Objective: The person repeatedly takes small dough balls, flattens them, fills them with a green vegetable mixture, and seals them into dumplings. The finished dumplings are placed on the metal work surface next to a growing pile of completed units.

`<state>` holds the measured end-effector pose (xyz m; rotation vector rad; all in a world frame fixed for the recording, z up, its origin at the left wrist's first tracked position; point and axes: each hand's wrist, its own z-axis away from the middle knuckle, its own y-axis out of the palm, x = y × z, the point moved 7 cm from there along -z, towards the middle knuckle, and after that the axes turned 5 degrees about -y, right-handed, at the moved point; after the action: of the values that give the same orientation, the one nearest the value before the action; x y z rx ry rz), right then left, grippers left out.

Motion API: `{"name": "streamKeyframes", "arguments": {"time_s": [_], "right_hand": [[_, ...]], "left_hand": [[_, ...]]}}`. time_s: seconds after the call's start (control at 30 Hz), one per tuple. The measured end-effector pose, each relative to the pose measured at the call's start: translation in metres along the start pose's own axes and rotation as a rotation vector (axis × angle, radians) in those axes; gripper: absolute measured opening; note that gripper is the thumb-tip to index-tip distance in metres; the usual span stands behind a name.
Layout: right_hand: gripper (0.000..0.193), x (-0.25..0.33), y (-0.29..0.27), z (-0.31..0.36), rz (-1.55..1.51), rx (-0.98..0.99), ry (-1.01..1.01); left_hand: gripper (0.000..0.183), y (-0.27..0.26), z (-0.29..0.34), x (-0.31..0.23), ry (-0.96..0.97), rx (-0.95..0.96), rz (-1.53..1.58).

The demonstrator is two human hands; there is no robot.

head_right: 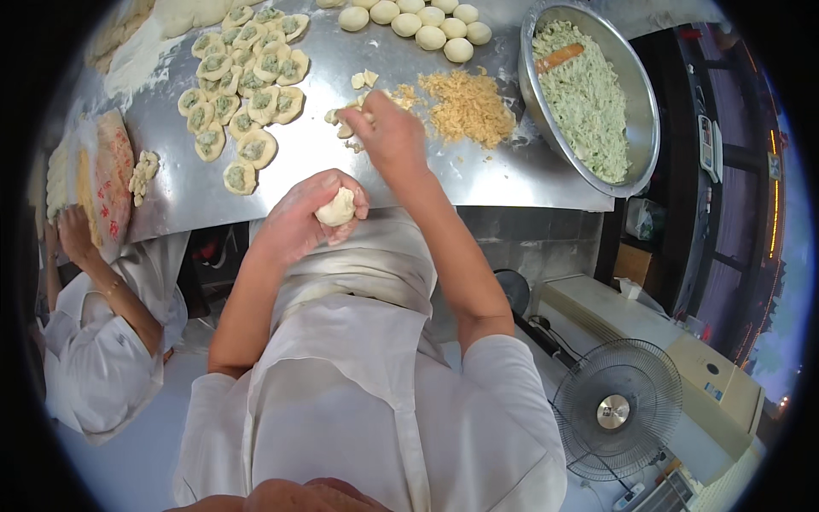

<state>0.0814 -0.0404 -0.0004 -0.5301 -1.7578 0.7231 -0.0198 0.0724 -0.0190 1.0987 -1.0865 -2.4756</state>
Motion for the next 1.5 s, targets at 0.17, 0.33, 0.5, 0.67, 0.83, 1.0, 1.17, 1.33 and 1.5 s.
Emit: {"name": "streamKeyframes", "arguments": {"time_s": [0.17,0.33,0.5,0.67,0.83,1.0,1.17,1.33,1.5], "right_hand": [[0.021,0.014,-0.004,-0.015,-0.348,-0.070,0.002],[0.020,-0.003,0.012,-0.026,-0.126,-0.061,-0.076],[0.017,-0.013,0.004,-0.017,-0.303,-0.075,0.068],[0.016,-0.011,0.002,0.010,-0.570,0.043,0.276],[0.044,0.006,-0.008,0.045,-0.268,0.279,0.112],[0.069,0.032,0.034,0.056,-0.054,0.318,-0.160],[0.062,0.035,0.047,0.040,-0.057,0.332,-0.153],[0.055,0.031,-0.008,-0.019,-0.193,0.084,0.008],[0.048,-0.016,-0.008,-0.096,0.001,-0.020,-0.090]], "left_hand": [[0.043,-0.018,-0.003,0.010,-0.010,0.105,0.557],[0.041,-0.035,0.000,0.009,0.102,-0.075,0.515],[0.033,-0.028,0.025,-0.027,0.542,-0.587,-0.590],[0.028,0.009,0.010,-0.022,0.944,-0.672,-1.459],[0.026,-0.036,0.068,-0.033,1.103,-0.915,-1.012],[0.025,-0.060,0.078,-0.035,1.077,-0.834,-1.031],[0.024,-0.064,0.067,-0.042,1.136,-0.816,-1.014],[0.024,-0.061,0.053,-0.030,1.170,-0.794,-1.150],[0.024,-0.058,0.051,-0.032,1.195,-0.817,-1.213]]}}
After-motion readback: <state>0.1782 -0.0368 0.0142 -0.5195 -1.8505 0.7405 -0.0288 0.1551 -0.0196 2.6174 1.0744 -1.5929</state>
